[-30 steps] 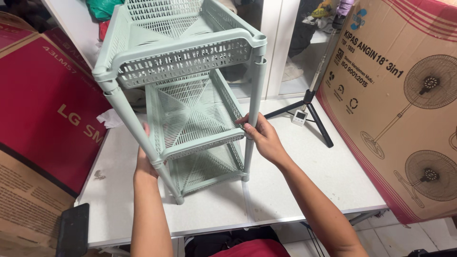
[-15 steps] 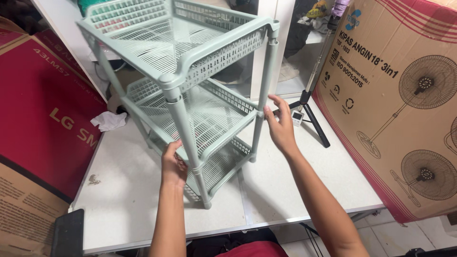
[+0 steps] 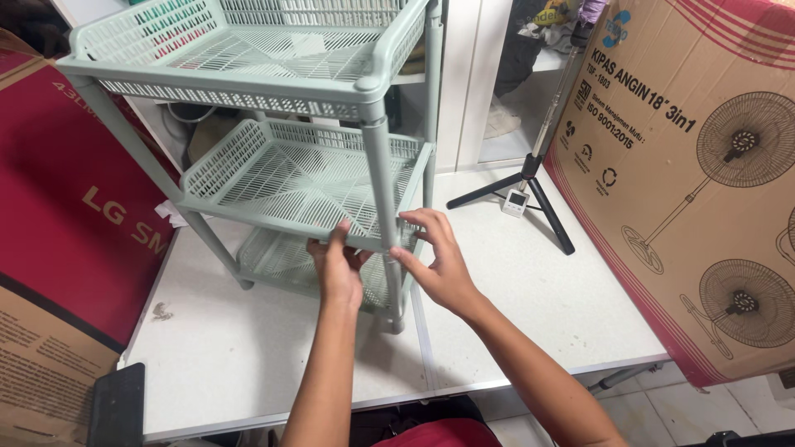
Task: The person works with a light green plastic multi-tier storage rack on a white table. They press and adjust the assembled rack's shelves and posts, then pull the unit apart into trays and posts, and begin fitting the posts back into the tray openings to rebuild it.
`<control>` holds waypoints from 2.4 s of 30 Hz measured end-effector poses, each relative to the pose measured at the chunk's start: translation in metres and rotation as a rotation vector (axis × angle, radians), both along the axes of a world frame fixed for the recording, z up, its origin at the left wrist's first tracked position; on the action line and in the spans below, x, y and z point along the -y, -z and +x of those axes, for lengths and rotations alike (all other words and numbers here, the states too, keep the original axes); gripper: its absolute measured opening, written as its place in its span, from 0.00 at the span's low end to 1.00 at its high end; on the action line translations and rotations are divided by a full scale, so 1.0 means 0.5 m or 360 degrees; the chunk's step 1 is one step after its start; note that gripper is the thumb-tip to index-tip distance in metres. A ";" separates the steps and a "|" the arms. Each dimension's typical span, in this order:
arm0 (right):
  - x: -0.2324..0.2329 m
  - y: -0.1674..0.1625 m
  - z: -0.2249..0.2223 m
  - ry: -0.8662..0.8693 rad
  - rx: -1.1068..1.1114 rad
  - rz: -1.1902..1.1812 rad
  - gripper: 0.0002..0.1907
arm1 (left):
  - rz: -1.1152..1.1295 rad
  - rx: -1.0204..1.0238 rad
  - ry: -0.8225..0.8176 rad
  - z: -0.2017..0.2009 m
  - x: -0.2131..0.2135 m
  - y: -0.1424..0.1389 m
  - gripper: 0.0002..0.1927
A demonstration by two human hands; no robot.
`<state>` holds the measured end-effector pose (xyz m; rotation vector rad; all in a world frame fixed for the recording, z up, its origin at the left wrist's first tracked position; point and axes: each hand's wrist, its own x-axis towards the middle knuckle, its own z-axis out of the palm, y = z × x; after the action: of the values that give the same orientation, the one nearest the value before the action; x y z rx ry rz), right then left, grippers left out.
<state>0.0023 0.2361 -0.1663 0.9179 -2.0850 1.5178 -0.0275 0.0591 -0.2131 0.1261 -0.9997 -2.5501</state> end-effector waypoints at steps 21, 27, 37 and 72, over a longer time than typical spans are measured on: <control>-0.042 -0.008 -0.043 0.0242 0.0303 -0.0292 0.22 | -0.0080 0.0253 0.0228 -0.012 0.056 0.001 0.44; -0.057 0.000 -0.060 0.0181 0.0206 -0.0277 0.23 | -0.0004 0.0098 0.0175 -0.035 0.154 -0.024 0.28; -0.124 0.011 -0.111 0.0183 0.0228 -0.0399 0.24 | 0.0203 -0.0024 0.0026 -0.006 0.082 -0.014 0.16; -0.154 0.048 -0.201 0.0386 0.0119 -0.0364 0.37 | 0.0445 0.0066 -0.0243 0.039 -0.013 -0.061 0.28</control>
<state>-0.0983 0.3132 -0.1902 0.5130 -1.9387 1.6366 -0.0078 0.0656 -0.1826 0.3215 -0.6167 -2.5395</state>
